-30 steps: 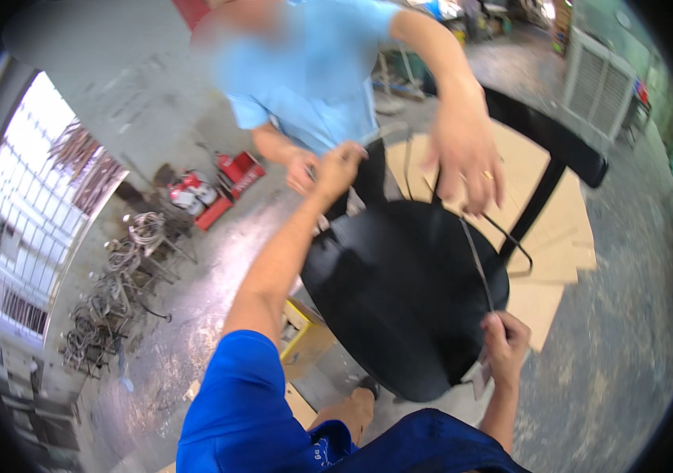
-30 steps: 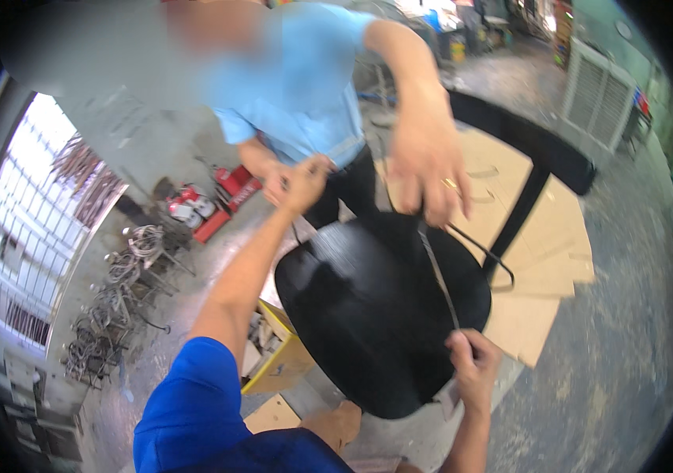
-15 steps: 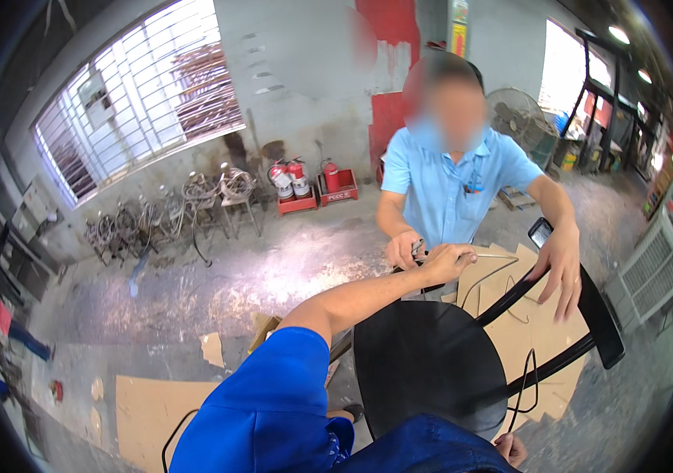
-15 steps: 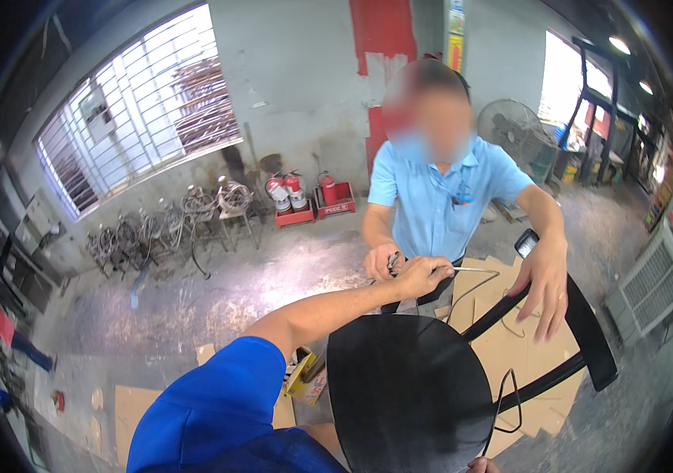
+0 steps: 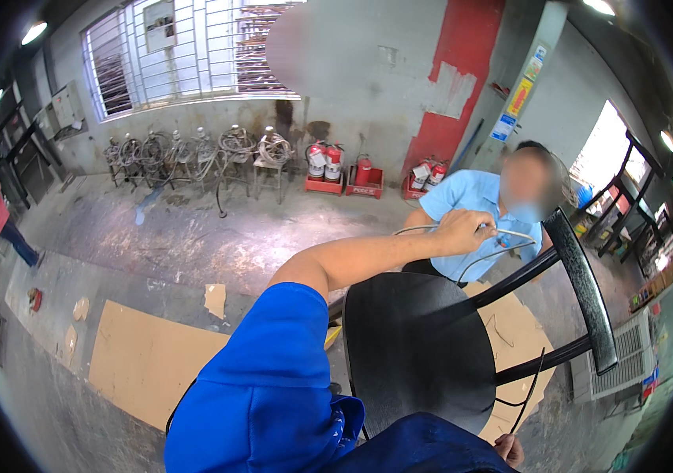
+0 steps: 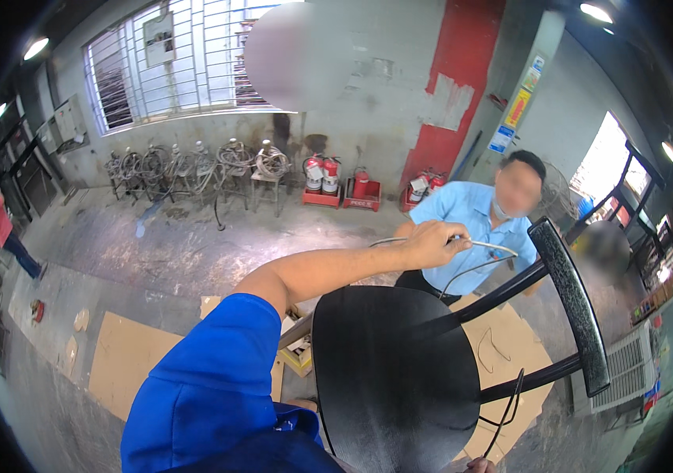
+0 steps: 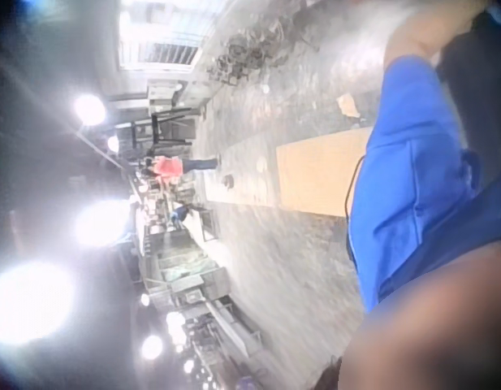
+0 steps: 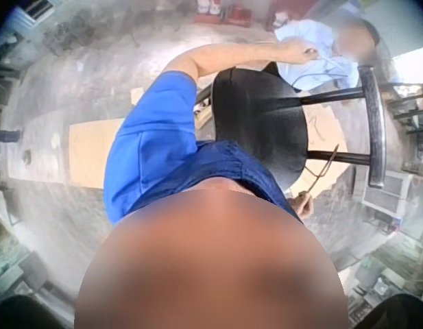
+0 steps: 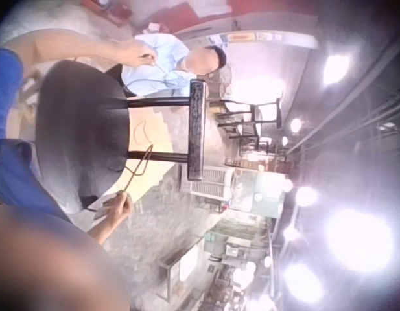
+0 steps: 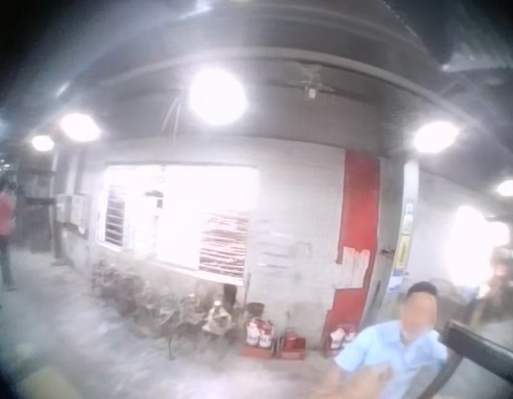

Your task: The person wipes a black chair with a cloth, rotating it to clean the seat, back, and legs. They then move to a white air cooler and wipe its exterior surface. The task is performed in a workshop with other people present.

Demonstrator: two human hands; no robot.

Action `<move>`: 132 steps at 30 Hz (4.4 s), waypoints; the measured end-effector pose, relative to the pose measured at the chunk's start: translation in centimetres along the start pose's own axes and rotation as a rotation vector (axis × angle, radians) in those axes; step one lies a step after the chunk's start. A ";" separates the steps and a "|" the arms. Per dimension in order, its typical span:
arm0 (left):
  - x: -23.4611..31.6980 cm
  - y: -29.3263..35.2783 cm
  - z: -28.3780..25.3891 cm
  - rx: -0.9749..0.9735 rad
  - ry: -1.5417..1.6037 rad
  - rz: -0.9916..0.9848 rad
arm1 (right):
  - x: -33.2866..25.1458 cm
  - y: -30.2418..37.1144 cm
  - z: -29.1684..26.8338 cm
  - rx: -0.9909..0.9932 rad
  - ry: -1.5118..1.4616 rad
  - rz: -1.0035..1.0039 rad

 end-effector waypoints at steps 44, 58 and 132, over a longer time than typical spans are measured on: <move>-3.2 39.2 -97.2 0.847 -1.034 -0.921 | -39.4 9.7 94.1 -1.399 -0.601 -0.597; -2.9 27.1 -95.4 0.741 -1.206 -0.793 | -40.3 4.1 100.9 -1.327 -0.811 -0.612; -19.7 -3.4 -105.9 0.877 -0.452 -0.093 | -35.6 1.7 76.2 -0.696 -0.227 -0.624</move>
Point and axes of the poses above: each hand's wrist, its own y-axis away from the middle knuckle, its own z-axis out of the palm, x = y × z, the point moved 1 cm from there along -y, towards the middle knuckle, and after that the axes turned 13 degrees about -x, right-handed, at the moved point
